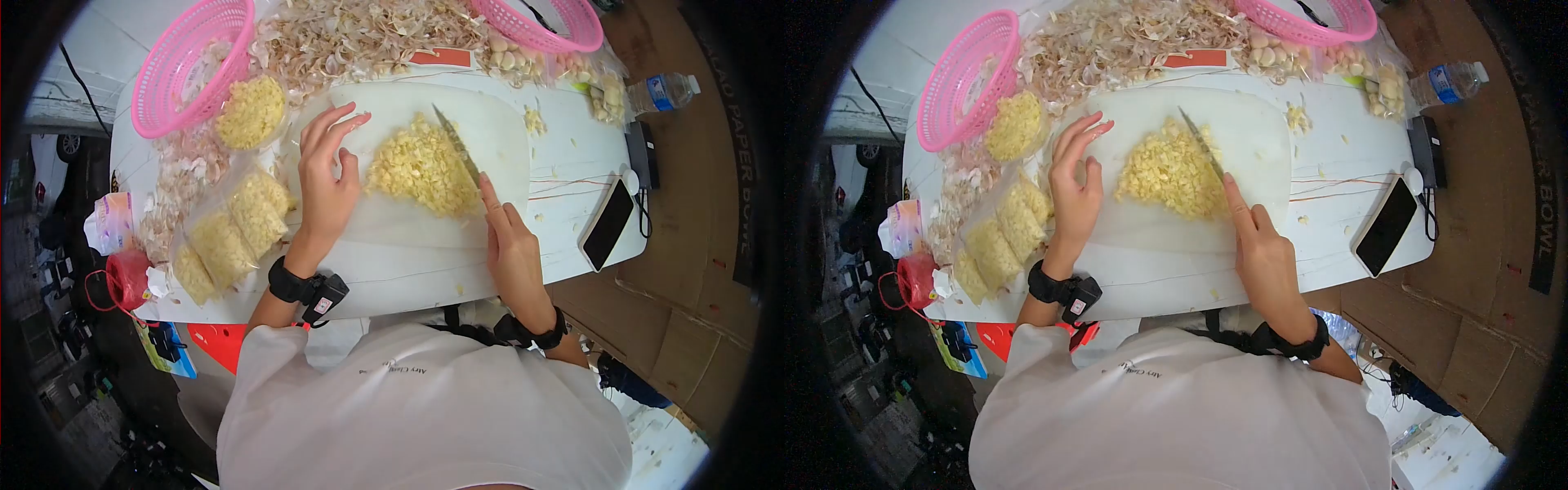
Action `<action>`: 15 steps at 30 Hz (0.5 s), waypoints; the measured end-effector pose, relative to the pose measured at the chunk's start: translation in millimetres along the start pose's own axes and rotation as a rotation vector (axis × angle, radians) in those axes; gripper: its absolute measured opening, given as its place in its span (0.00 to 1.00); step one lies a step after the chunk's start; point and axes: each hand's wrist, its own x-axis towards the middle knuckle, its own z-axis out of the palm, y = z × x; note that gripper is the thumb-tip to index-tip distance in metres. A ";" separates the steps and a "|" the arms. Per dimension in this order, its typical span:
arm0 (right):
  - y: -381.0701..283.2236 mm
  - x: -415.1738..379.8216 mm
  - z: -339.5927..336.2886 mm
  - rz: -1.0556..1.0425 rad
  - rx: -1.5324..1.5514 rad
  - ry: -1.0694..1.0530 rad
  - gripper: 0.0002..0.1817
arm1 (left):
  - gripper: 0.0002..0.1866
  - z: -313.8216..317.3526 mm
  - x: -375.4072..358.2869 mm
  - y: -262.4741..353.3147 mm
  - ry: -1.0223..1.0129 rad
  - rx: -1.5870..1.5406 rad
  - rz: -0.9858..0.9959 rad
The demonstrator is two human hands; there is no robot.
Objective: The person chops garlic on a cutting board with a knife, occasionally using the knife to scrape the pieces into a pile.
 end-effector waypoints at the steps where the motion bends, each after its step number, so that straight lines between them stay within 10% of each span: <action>1: 0.9 -0.7 -1.0 0.002 -0.003 0.002 0.41 | 0.27 -0.5 0.1 1.9 -0.015 0.001 -0.034; 15: 14.5 -3.7 10.0 0.037 -0.140 -0.044 0.40 | 0.26 -0.4 -0.3 -3.2 -0.041 0.015 -0.043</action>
